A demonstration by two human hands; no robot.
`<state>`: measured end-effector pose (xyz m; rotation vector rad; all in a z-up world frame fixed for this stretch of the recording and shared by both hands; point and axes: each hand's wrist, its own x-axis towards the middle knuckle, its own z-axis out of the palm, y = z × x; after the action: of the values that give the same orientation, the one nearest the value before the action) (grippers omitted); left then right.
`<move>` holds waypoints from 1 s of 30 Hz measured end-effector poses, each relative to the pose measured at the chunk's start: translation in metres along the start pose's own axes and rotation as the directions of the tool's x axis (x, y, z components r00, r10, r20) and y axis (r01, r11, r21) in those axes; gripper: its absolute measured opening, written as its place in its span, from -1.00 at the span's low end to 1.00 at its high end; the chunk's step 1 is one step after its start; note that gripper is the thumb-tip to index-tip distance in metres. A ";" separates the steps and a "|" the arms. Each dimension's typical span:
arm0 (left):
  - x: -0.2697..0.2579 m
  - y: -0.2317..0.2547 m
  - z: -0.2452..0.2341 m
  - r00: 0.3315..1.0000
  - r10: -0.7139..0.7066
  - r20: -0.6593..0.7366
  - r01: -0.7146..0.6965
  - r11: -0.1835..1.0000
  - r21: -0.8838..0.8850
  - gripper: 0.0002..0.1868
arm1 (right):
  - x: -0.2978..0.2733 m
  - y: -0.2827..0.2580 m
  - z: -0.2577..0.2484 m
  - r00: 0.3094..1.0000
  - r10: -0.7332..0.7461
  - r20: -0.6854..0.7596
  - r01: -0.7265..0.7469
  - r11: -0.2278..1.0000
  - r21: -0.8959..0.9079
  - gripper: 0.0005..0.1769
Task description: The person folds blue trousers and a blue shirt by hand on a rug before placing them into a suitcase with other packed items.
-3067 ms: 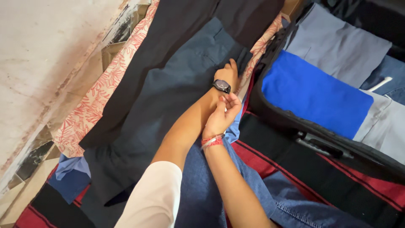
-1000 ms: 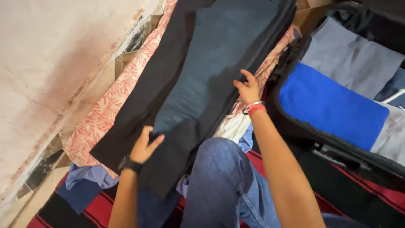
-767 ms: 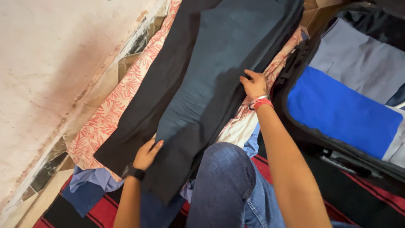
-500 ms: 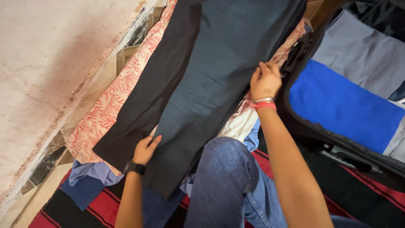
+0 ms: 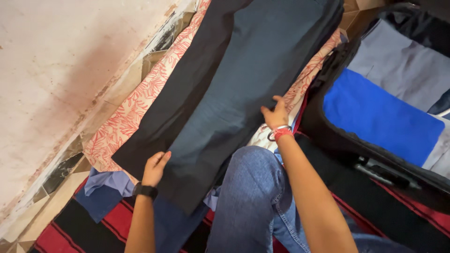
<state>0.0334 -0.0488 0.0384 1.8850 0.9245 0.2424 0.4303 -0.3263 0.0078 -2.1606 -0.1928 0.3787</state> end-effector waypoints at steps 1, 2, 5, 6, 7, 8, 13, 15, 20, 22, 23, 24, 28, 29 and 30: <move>-0.002 -0.004 -0.001 0.999 -0.041 -0.032 0.041 0.999 -0.002 -0.55 | -0.005 -0.001 0.001 0.997 0.031 0.066 -0.028 0.998 -0.048 -0.20; -0.004 -0.005 0.000 1.000 -0.013 -0.004 0.013 0.999 -0.032 -0.62 | -0.008 -0.002 0.000 0.996 0.009 0.085 -0.007 1.000 -0.028 -0.19; -0.006 -0.001 0.001 0.998 0.033 0.049 -0.028 0.995 -0.093 -0.49 | -0.017 -0.025 -0.010 0.983 0.067 0.172 -0.070 0.997 0.014 -0.14; -0.006 0.001 0.001 0.998 0.023 0.055 -0.018 0.995 -0.100 -0.46 | -0.019 -0.038 -0.015 0.961 0.172 0.217 -0.177 0.984 0.007 -0.13; -0.007 0.002 -0.001 0.998 0.012 0.061 -0.005 0.994 -0.107 -0.43 | -0.025 -0.052 -0.018 0.925 0.276 0.261 -0.284 0.959 -0.006 -0.12; -0.011 0.002 -0.006 0.989 -0.088 0.118 0.090 0.996 -0.010 -0.46 | -0.036 -0.066 -0.021 0.945 0.222 0.240 -0.191 0.970 -0.147 -0.11; -0.019 -0.018 -0.023 0.935 -0.279 0.220 0.286 0.958 0.002 -0.40 | -0.088 -0.148 -0.028 0.958 -0.051 0.281 0.187 0.856 -0.482 -0.10; -0.024 -0.029 -0.031 0.972 -0.110 0.210 0.097 0.993 0.075 -0.32 | -0.112 -0.169 -0.017 0.904 -0.118 0.412 0.317 0.831 -0.458 -0.22; -0.045 -0.038 -0.032 0.973 -0.014 0.230 -0.012 0.994 0.111 -0.29 | -0.105 -0.162 0.010 0.918 -0.011 0.397 0.219 0.848 -0.483 -0.26; -0.049 -0.038 -0.029 0.956 0.204 0.211 -0.247 0.947 0.205 -0.26 | -0.080 -0.138 0.005 0.950 0.033 0.310 0.086 0.929 -0.360 -0.21; -0.051 -0.039 -0.026 0.965 0.145 0.216 -0.190 0.961 0.201 -0.31 | -0.069 -0.126 0.003 0.985 0.028 0.169 0.021 0.958 -0.285 -0.24; -0.055 -0.040 -0.024 0.971 0.086 0.223 -0.132 0.971 0.199 -0.36 | -0.061 -0.113 0.002 0.999 0.039 0.023 -0.033 0.979 -0.199 -0.27; -0.057 -0.056 -0.035 0.938 -0.287 0.196 0.272 0.957 0.098 -0.46 | -0.048 -0.072 0.005 0.967 0.226 -0.118 -0.240 0.964 -0.113 -0.37; -0.057 -0.060 -0.040 0.927 -0.298 0.229 0.323 0.943 -0.082 -0.48 | -0.045 -0.068 0.009 0.965 0.239 -0.106 -0.253 0.957 -0.143 -0.40; -0.057 -0.063 -0.045 0.917 -0.302 0.262 0.368 0.893 -0.258 -0.49 | -0.042 -0.065 0.012 0.963 0.252 -0.096 -0.265 0.948 -0.174 -0.43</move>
<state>-0.0610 -0.0430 0.0210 1.4085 0.9862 -0.0327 0.3866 -0.2914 0.0629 -2.3873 0.1032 0.4454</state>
